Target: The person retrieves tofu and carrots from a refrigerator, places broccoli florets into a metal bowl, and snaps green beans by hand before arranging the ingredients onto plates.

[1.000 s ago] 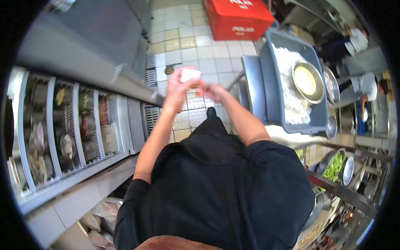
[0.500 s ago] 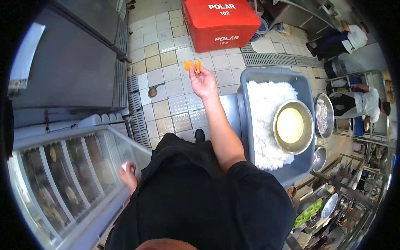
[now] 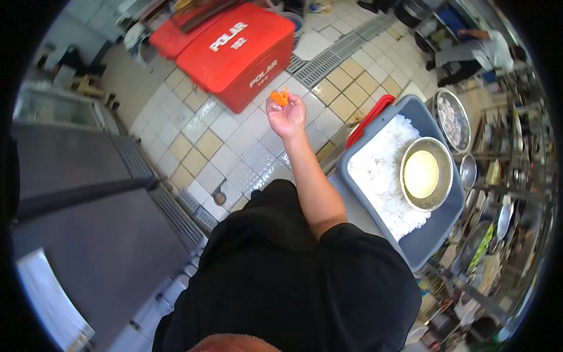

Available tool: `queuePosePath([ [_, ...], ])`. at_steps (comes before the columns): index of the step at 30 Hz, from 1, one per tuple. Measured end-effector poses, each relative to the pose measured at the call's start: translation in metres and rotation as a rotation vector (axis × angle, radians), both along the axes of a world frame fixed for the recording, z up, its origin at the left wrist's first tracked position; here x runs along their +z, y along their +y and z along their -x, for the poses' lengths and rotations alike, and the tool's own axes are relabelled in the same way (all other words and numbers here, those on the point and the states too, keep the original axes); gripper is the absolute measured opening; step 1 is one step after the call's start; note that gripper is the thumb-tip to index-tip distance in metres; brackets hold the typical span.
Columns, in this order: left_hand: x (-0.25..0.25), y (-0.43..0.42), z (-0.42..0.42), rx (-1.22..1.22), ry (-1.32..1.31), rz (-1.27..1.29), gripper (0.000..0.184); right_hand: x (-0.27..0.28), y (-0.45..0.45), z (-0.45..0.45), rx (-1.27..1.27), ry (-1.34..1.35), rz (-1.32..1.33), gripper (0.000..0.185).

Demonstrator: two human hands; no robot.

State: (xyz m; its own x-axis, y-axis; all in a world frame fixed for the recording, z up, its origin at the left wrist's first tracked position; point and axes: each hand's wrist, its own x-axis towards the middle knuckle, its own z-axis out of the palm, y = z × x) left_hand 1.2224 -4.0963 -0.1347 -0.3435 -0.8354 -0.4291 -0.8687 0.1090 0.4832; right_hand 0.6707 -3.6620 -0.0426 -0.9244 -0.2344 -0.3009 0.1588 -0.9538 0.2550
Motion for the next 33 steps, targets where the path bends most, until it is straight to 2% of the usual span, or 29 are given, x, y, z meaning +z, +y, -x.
queuePosePath([
  [3,0.011,-0.061,0.199,-0.3,0.251,0.136,0.026,0.008,0.021,0.041,-0.136,0.141,0.046,0.016],
  [4,0.023,-0.058,0.275,-0.376,0.323,0.092,0.019,0.006,0.028,0.059,-0.178,0.201,0.065,0.017],
  [6,0.024,-0.054,0.406,-0.413,0.523,-0.228,0.02,0.001,0.043,0.098,-0.236,0.331,0.1,0.019],
  [7,0.049,-0.024,0.466,-0.468,0.501,-0.224,0.023,-0.002,0.05,0.119,-0.251,0.397,0.117,0.019],
  [8,0.057,-0.006,0.513,-0.477,0.572,-0.312,0.016,-0.007,0.057,0.139,-0.261,0.46,0.133,0.019],
  [11,0.106,0.074,0.621,-0.322,0.604,-0.591,0.031,-0.014,0.083,0.199,-0.303,0.503,0.161,0.021],
  [13,0.129,0.118,0.676,-0.262,0.606,-0.859,0.035,-0.016,0.104,0.229,-0.351,0.505,0.165,0.022],
  [14,0.134,0.137,0.702,-0.3,0.589,-1.0,0.037,-0.015,0.115,0.24,-0.368,0.48,0.167,0.021],
  [17,0.155,0.213,0.775,-0.469,0.505,-1.257,0.039,-0.012,0.157,0.259,-0.4,0.377,0.127,0.018],
  [19,0.147,0.259,0.831,-0.502,0.431,-1.445,0.04,-0.022,0.192,0.265,-0.434,0.257,0.011,0.015],
  [21,0.137,0.318,0.89,-0.65,0.302,-1.631,0.04,-0.035,0.228,0.268,-0.461,0.238,-0.085,0.015],
  [23,0.127,0.396,0.942,-0.821,0.19,-1.591,0.039,-0.059,0.266,0.273,-0.482,0.247,-0.162,0.016],
  [26,0.094,0.513,1.008,-1.014,-0.043,-1.793,0.04,-0.041,0.305,0.279,-0.557,-0.234,-0.342,0.02],
  [29,0.095,0.638,1.045,-1.117,-0.383,-1.911,0.04,-0.036,0.354,0.281,-0.564,-0.313,-0.467,0.025],
  [31,0.098,0.718,1.055,-1.275,-0.535,-1.887,0.039,-0.024,0.392,0.278,-0.524,-0.332,-0.652,0.023],
  [33,0.086,0.794,1.057,-1.408,-0.689,-1.862,0.038,0.002,0.425,0.28,-0.509,-0.439,-0.97,0.032],
])
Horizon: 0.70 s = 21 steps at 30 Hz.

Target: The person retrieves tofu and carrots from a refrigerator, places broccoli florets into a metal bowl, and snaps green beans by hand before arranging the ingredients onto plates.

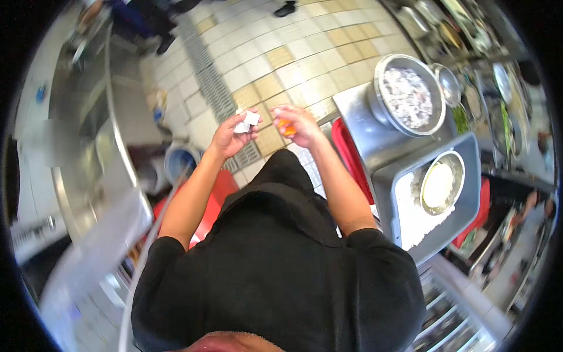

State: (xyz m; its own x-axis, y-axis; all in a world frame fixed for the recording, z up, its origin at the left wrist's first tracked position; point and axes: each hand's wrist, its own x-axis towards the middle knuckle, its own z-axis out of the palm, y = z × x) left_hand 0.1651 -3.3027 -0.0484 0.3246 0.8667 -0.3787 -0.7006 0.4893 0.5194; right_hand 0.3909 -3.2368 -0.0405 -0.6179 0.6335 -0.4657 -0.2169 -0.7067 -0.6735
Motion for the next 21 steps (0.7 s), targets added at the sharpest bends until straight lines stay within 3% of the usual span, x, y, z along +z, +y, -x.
queuePosePath([
  [4,-0.003,0.138,-0.016,-0.194,0.134,0.054,0.028,0.025,0.087,0.013,0.105,-0.424,-0.542,0.05],
  [5,-0.01,0.169,-0.017,-0.236,0.198,0.05,0.027,0.0,0.113,0.017,-0.02,-0.57,-0.88,0.054],
  [6,-0.011,0.196,-0.015,-0.281,0.202,0.049,0.027,0.001,0.136,0.022,-0.136,-0.407,-0.805,0.052],
  [7,-0.008,0.23,-0.018,-0.312,0.205,0.04,0.027,0.019,0.162,0.019,-0.083,-0.447,-0.731,0.047],
  [8,0.004,0.258,-0.022,-0.33,0.244,0.063,0.027,0.029,0.186,0.017,-0.1,-0.609,-0.875,0.04],
  [10,0.025,0.311,-0.023,-0.405,0.328,0.074,0.028,0.053,0.235,0.006,-0.037,-0.739,-0.844,0.039],
  [13,0.036,0.395,-0.03,-0.575,0.385,0.036,0.03,0.049,0.302,-0.01,-0.127,-0.706,-0.885,0.038],
  [16,0.039,0.475,-0.054,-0.724,0.406,-0.016,0.031,0.052,0.365,-0.034,-0.085,-0.704,-0.697,0.036],
  [21,0.012,0.619,-0.109,-0.846,0.306,-0.057,0.033,0.027,0.476,-0.077,-0.359,-0.613,-0.589,0.032],
])
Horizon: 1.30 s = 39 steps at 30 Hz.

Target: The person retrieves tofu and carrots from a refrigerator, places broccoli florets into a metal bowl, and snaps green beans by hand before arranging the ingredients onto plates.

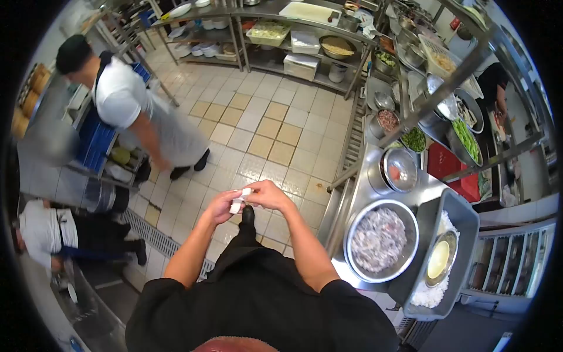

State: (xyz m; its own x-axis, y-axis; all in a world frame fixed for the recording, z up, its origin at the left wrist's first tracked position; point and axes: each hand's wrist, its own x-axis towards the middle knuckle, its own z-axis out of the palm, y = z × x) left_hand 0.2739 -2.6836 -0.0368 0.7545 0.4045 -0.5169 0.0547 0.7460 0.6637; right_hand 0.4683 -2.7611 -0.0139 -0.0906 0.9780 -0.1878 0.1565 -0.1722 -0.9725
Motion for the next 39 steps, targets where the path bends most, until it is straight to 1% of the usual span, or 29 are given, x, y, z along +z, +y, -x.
queuePosePath([
  [1,-0.008,0.03,-0.012,-0.023,-0.043,0.024,0.033,-0.002,0.02,-0.011,-0.03,0.024,0.067,0.03],
  [2,-0.032,0.061,-0.021,-0.067,-0.054,0.047,0.033,0.0,0.042,-0.021,-0.041,0.05,0.131,0.029],
  [3,-0.031,0.088,-0.031,-0.105,-0.095,0.102,0.034,0.007,0.067,-0.032,-0.092,0.108,0.16,0.029],
  [4,-0.023,0.114,-0.044,-0.139,-0.101,0.104,0.035,0.01,0.081,-0.038,-0.137,0.175,0.204,0.028],
  [5,-0.013,0.139,-0.055,-0.201,-0.111,0.085,0.035,0.013,0.1,-0.047,-0.161,0.179,0.234,0.028],
  [6,-0.016,0.164,-0.068,-0.244,-0.114,0.088,0.036,0.016,0.12,-0.056,-0.195,0.183,0.265,0.028],
  [7,-0.002,0.187,-0.081,-0.284,-0.087,0.089,0.035,0.017,0.141,-0.063,-0.203,0.129,0.254,0.028],
  [9,0.002,0.23,-0.113,-0.366,-0.013,0.037,0.035,0.014,0.179,-0.083,-0.227,0.017,0.235,0.029],
  [10,0.004,0.252,-0.129,-0.358,0.012,0.035,0.035,0.013,0.2,-0.091,-0.268,0.04,0.225,0.027],
  [12,0.001,0.301,-0.16,-0.373,0.069,0.006,0.034,0.003,0.248,-0.108,-0.292,-0.042,0.14,0.026],
  [14,0.004,0.355,-0.187,-0.473,0.156,-0.181,0.035,-0.011,0.301,-0.128,-0.32,-0.102,0.098,0.025],
  [15,0.001,0.382,-0.199,-0.497,0.205,-0.278,0.037,-0.016,0.331,-0.141,-0.329,-0.036,0.105,0.026],
  [16,0.008,0.414,-0.209,-0.609,0.262,-0.381,0.042,-0.017,0.36,-0.152,-0.331,0.034,0.119,0.026],
  [17,0.017,0.444,-0.218,-0.57,0.265,-0.342,0.043,-0.018,0.39,-0.16,-0.337,0.114,0.14,0.026],
  [18,0.03,0.471,-0.227,-0.543,0.269,-0.302,0.044,-0.031,0.419,-0.174,-0.322,0.101,0.076,0.023],
  [20,0.054,0.527,-0.248,-0.518,0.236,-0.232,0.044,-0.03,0.478,-0.206,-0.226,0.287,0.106,0.02],
  [21,0.061,0.555,-0.256,-0.443,0.19,-0.193,0.043,-0.027,0.508,-0.22,-0.191,0.378,0.119,0.019],
  [23,0.069,0.602,-0.276,-0.304,0.08,-0.102,0.041,-0.022,0.559,-0.245,-0.204,0.568,0.121,0.022],
  [25,0.069,0.661,-0.291,-0.195,0.063,-0.066,0.037,-0.019,0.612,-0.274,-0.232,0.725,0.077,0.025],
  [26,0.071,0.69,-0.298,-0.128,0.031,0.018,0.034,-0.023,0.636,-0.293,-0.242,0.73,0.095,0.028],
  [27,0.071,0.721,-0.304,-0.062,0.003,0.1,0.03,-0.024,0.656,-0.311,-0.275,0.742,0.085,0.027],
  [29,0.032,0.792,-0.318,-0.044,-0.082,0.053,0.026,-0.029,0.699,-0.336,-0.336,0.782,0.061,0.026],
  [30,0.019,0.828,-0.326,-0.074,-0.119,0.082,0.022,-0.037,0.714,-0.349,-0.411,0.759,0.038,0.022],
  [33,-0.01,0.927,-0.37,-0.028,-0.067,-0.002,0.023,-0.041,0.749,-0.378,-0.678,0.825,0.03,0.019],
  [35,-0.025,1.0,-0.417,0.006,-0.05,-0.032,0.027,-0.042,0.766,-0.398,-0.759,0.826,0.036,0.016],
  [37,-0.015,1.064,-0.473,0.047,-0.04,-0.227,0.026,-0.041,0.779,-0.414,-0.864,0.82,0.039,0.014],
  [39,0.012,1.129,-0.53,0.053,0.15,-0.512,0.03,-0.046,0.799,-0.434,-0.921,0.818,0.035,0.011],
])
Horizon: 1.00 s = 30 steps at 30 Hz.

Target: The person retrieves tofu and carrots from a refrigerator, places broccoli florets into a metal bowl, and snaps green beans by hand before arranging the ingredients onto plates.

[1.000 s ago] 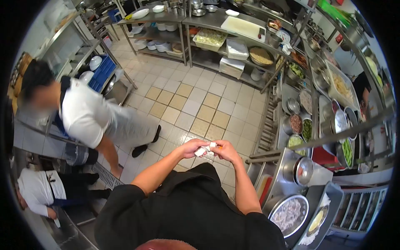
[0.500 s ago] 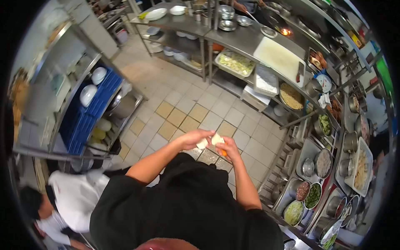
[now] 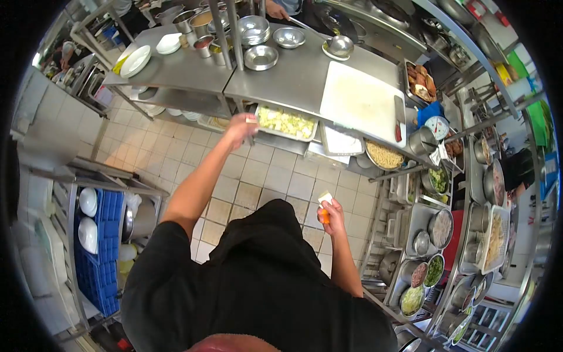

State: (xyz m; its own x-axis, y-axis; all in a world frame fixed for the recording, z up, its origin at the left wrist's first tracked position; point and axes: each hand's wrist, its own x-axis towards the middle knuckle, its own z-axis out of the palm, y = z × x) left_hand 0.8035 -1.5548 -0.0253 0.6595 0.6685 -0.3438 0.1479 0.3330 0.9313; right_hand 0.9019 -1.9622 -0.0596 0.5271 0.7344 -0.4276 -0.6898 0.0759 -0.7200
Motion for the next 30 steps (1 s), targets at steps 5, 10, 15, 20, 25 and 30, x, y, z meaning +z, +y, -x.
queuePosePath([
  [5,0.009,0.153,-0.138,0.144,0.098,-0.28,0.031,-0.033,0.08,-0.063,-0.016,-0.014,0.092,0.01],
  [10,-0.009,0.249,-0.196,0.156,0.417,-0.531,0.049,-0.022,0.202,-0.135,0.142,-0.028,0.106,0.01],
  [15,-0.02,0.238,-0.203,0.385,0.795,-0.598,0.056,0.021,0.346,-0.193,0.283,-0.228,0.176,0.015],
  [20,-0.051,0.228,-0.226,0.79,0.735,-0.587,0.037,0.068,0.493,-0.225,0.422,-0.56,0.343,0.027],
  [25,-0.041,0.233,-0.223,0.81,0.688,-0.45,0.035,0.058,0.565,-0.23,0.474,-0.757,0.332,0.036],
  [30,-0.048,0.242,-0.216,0.84,0.56,-0.34,0.027,0.037,0.54,-0.228,0.343,-0.458,0.292,0.038],
])
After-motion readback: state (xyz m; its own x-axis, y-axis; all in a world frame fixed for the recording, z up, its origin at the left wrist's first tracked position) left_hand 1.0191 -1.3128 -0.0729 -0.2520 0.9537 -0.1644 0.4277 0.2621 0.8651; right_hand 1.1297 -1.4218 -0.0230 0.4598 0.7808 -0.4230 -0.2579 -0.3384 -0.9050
